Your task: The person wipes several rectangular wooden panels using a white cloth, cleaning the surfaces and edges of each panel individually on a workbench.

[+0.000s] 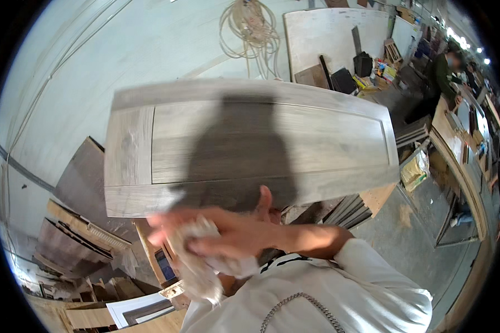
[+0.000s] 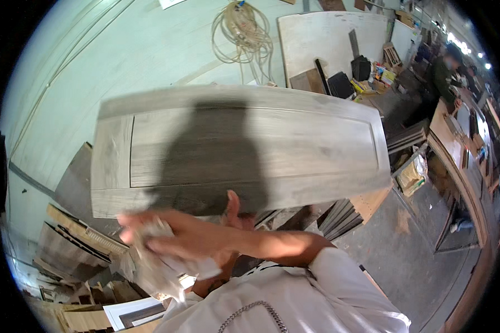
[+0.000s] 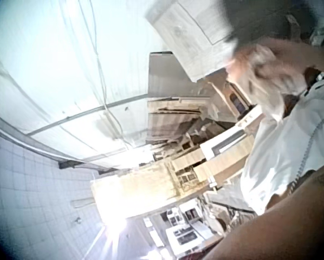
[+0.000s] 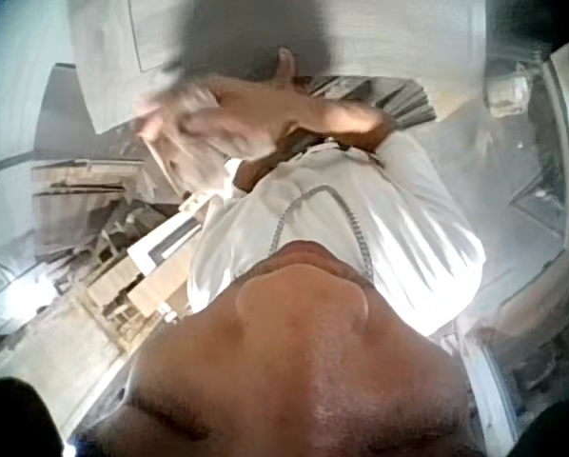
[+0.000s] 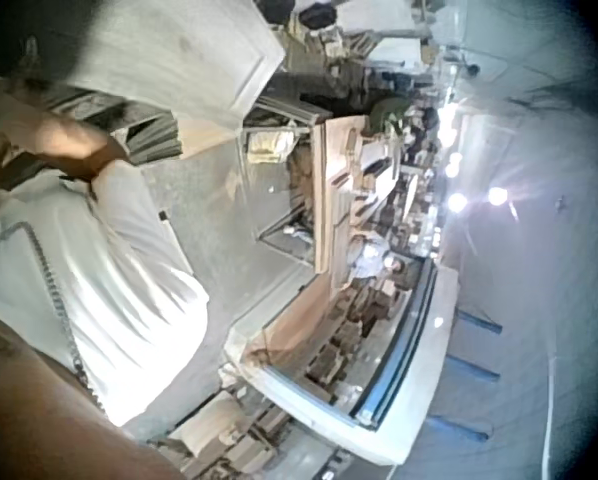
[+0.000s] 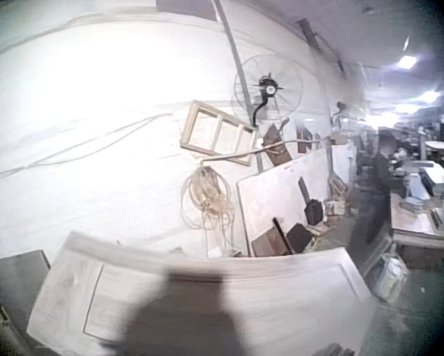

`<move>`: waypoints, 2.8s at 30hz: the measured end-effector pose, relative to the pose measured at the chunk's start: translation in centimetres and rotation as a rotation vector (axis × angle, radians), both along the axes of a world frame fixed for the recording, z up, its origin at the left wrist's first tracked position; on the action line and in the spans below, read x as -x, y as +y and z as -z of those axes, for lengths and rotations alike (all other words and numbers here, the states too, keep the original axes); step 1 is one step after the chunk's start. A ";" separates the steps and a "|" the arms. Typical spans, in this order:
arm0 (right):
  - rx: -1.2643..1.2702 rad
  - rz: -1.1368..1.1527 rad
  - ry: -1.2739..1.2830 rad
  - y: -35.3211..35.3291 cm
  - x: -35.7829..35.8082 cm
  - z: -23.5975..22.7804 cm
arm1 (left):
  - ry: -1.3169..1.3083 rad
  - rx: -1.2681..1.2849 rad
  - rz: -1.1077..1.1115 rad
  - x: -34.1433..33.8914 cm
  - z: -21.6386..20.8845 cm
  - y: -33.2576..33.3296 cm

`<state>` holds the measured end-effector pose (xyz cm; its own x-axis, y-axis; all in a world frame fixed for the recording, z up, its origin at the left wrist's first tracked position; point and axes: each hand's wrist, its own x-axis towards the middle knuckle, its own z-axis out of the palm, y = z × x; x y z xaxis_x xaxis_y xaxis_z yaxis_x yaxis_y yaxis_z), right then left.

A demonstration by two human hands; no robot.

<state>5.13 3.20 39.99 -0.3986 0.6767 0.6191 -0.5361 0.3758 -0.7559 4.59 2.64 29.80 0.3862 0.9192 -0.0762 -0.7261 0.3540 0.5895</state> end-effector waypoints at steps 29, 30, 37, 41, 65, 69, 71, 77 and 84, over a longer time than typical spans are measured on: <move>1.299 0.635 -0.183 12.2 -11.7 27.6 | -0.229 0.445 -0.137 6.5 19.4 33.9; 1.301 0.619 -0.178 12.2 -11.8 27.6 | -0.259 0.470 -0.145 6.3 20.2 34.4; 1.302 0.539 -0.117 12.5 -12.4 27.2 | -0.241 0.431 -0.124 5.9 23.0 36.4; 1.322 0.506 -0.073 12.9 -12.5 26.8 | -0.201 0.542 -0.176 5.8 22.1 36.9; 0.681 1.763 -1.193 42.1 -47.8 37.0 | 2.167 0.238 -0.264 30.2 33.0 46.6; 0.889 1.325 -1.950 46.9 -37.7 45.0 | 2.257 0.133 -0.264 31.7 31.7 43.4; 0.725 1.339 -1.908 46.8 -43.6 46.8 | 2.241 -0.031 -0.262 29.8 31.4 45.1; 0.698 1.194 -1.961 47.8 -43.4 45.7 | 2.236 0.029 -0.268 29.0 31.7 45.0; 0.693 1.083 -1.833 47.9 -43.2 46.1 | 2.250 0.187 -0.356 28.2 31.4 44.5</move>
